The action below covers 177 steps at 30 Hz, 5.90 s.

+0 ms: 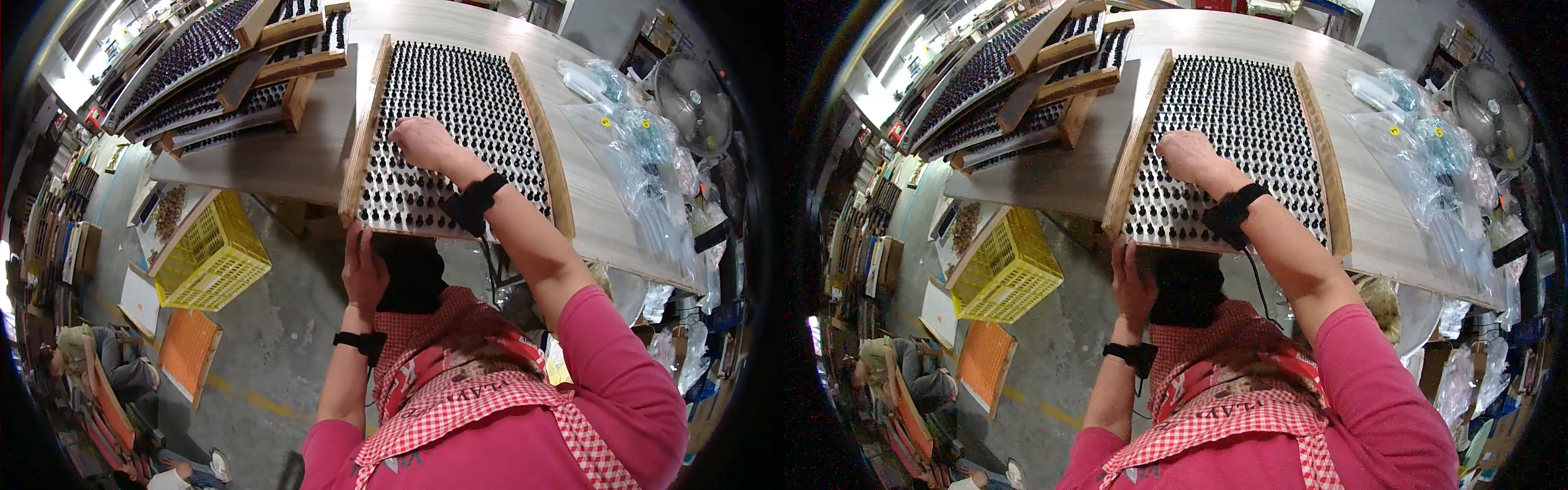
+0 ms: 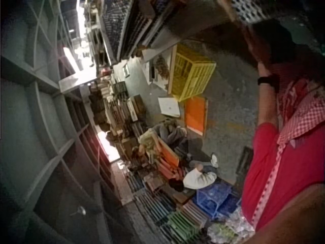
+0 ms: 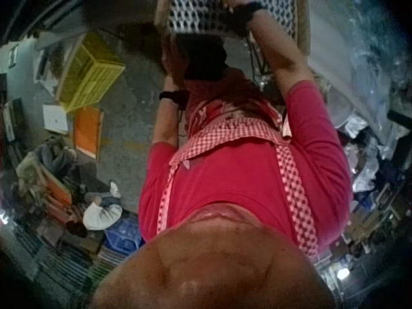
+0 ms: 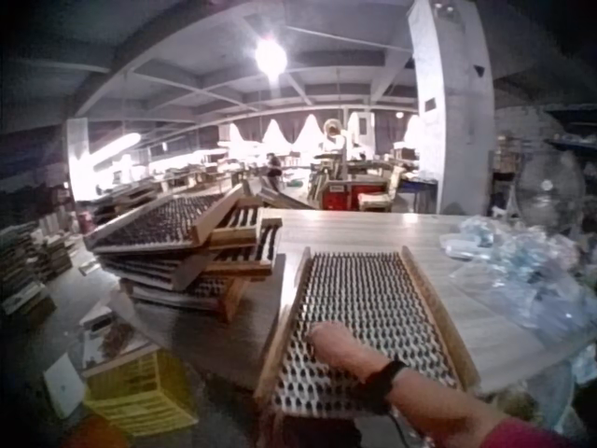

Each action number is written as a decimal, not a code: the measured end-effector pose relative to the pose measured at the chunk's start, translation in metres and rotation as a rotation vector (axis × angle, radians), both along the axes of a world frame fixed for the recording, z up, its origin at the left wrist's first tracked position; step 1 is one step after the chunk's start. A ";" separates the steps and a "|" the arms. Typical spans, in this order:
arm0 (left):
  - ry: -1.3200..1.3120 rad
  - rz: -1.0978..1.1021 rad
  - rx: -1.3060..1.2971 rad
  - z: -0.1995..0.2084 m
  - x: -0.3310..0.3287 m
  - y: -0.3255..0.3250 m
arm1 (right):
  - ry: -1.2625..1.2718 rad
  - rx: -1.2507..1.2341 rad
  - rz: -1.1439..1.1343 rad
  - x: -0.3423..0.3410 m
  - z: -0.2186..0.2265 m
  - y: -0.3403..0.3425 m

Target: Sorting small black plastic components on a grid-patterned wooden sorting tray.

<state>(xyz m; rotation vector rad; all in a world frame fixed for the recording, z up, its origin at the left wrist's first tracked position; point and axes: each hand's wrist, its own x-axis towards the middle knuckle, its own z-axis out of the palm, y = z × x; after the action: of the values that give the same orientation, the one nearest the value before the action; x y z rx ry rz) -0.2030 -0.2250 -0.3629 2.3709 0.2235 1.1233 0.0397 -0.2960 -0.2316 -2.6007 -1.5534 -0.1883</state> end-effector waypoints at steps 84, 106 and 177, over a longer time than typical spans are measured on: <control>0.960 -1.684 -0.911 0.066 0.204 -0.468 | 0.067 0.064 -0.475 -0.142 -0.034 -0.254; 0.688 -1.543 -0.449 0.060 0.225 -0.428 | 0.762 0.468 0.003 -0.154 0.027 -0.160; 0.019 0.029 -0.136 0.141 0.036 0.054 | 0.216 0.260 -0.553 0.028 0.022 -0.256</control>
<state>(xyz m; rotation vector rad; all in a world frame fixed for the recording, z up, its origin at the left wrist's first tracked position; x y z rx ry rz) -0.1671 -0.1713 -0.2214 2.2657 0.3313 1.0648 0.0676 -0.5516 -0.2101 -2.6589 -0.6674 -0.1331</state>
